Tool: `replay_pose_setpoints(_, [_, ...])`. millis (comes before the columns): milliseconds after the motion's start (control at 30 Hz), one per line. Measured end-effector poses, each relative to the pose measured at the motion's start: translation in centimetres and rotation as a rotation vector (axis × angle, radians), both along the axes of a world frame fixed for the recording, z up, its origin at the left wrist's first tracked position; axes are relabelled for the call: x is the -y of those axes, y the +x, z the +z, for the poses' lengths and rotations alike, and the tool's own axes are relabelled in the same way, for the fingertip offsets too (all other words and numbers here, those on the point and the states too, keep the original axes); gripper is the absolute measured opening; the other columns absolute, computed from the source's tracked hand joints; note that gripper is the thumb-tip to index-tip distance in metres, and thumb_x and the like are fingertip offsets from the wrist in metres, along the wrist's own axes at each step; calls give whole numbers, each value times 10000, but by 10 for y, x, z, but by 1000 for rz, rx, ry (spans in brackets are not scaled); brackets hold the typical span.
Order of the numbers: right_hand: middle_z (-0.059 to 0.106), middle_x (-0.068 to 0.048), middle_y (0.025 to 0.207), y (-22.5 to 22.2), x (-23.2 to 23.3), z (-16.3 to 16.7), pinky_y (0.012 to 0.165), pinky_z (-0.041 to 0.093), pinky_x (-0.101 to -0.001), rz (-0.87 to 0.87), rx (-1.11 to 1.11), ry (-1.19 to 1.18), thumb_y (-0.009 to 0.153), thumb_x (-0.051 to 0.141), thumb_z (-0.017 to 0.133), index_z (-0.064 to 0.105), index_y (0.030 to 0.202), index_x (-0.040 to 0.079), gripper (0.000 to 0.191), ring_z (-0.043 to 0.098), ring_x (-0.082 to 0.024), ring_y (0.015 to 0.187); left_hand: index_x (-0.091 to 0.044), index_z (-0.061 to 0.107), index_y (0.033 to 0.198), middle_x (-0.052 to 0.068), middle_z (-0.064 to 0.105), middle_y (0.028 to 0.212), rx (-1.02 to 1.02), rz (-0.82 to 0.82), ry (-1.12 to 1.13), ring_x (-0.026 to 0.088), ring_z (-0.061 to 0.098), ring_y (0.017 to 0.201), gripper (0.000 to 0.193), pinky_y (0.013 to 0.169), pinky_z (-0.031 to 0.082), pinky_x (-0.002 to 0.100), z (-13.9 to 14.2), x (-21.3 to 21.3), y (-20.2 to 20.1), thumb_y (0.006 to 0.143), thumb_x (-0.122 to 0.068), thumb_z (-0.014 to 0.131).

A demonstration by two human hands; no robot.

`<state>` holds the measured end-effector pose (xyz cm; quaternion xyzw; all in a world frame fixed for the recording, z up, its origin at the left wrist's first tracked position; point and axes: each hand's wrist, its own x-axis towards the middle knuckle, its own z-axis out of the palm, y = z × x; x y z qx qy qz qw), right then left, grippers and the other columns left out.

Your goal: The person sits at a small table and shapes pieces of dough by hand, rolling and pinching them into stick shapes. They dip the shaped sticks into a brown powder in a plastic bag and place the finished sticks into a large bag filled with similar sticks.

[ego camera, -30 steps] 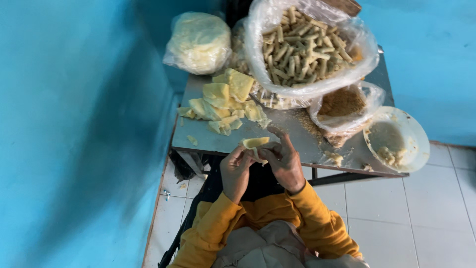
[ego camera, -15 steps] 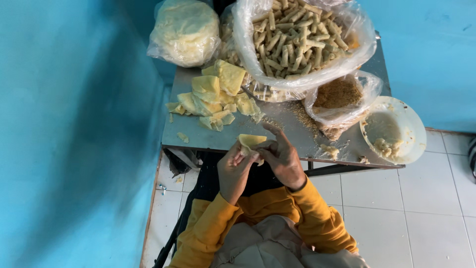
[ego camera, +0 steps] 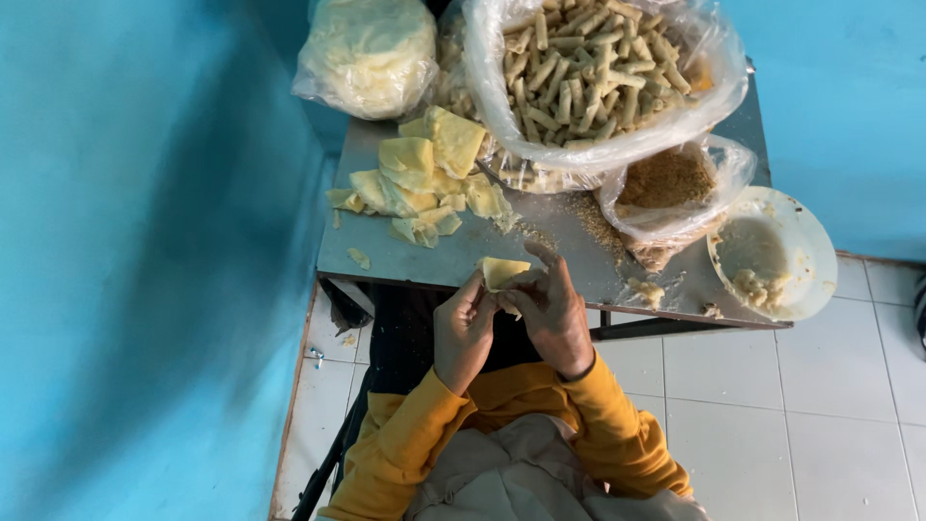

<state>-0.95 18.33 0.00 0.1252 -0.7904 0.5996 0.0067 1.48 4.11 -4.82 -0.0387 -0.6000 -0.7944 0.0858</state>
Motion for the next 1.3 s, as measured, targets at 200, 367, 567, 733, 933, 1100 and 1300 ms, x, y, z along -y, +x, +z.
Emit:
replay_pose_setpoints(200, [706, -147, 1025, -11, -13, -14, 819, 573, -277, 89, 200, -341, 916, -106, 639, 386, 1476, -49, 617, 681, -164, 912, 41, 598, 1325, 24, 713, 1100, 39, -34, 157, 58, 664, 979, 334, 882, 555, 231, 9, 2, 2, 1000, -22, 562])
replay_pose_setpoints(367, [695, -143, 1031, -10, -20, -18, 800, 590, -306, 132, 171, -442, 937, -91, 627, 417, 1452, -81, 557, 693, -188, 912, 58, 683, 1181, 13, 680, 904, 31, 60, 6, 32, 559, 761, 216, 659, 481, 198, 5, 0, 3, 998, -41, 628])
replay_pose_setpoints(567, [580, -97, 1113, 0, -8, -21, 853, 614, -292, 74, -54, -265, 862, -132, 665, 291, 1520, -23, 765, 656, -159, 968, 80, 693, 1082, 27, 610, 786, 6, 145, -139, 34, 492, 718, 130, 628, 454, 208, -1, -4, -4, 1034, -28, 638])
replay_pose_setpoints(733, [681, -126, 1118, -4, -8, -14, 831, 654, -304, 201, -133, -269, 941, -130, 615, 298, 1534, -7, 683, 724, -191, 962, 53, 682, 1178, 44, 751, 959, 9, 99, -24, 43, 675, 814, 271, 717, 563, 214, 7, 2, -7, 933, -57, 712])
replay_pose_setpoints(933, [658, -185, 1133, -2, -7, -16, 876, 627, -336, 109, -5, -267, 884, -157, 630, 275, 1536, -41, 751, 703, -244, 1028, 70, 698, 1133, 72, 769, 925, -75, 199, -214, 64, 694, 796, 274, 688, 584, 227, 6, 3, -7, 927, -94, 773])
replay_pose_setpoints(1100, [672, -228, 1081, -15, -26, -26, 877, 615, -328, 74, 322, -618, 896, -112, 633, 322, 1511, -114, 689, 702, -271, 1000, 16, 719, 1145, 60, 725, 842, -25, 202, -90, 65, 584, 646, 243, 549, 477, 198, -11, 23, -9, 963, -143, 728])
replay_pose_setpoints(1300, [715, -218, 1043, -34, -52, 3, 839, 634, -321, 25, -58, -469, 941, -78, 638, 361, 1496, -110, 621, 730, -256, 972, -5, 639, 1129, 64, 715, 869, -71, 472, -302, 100, 619, 677, 189, 572, 511, 232, -11, 65, -45, 1001, -135, 688])
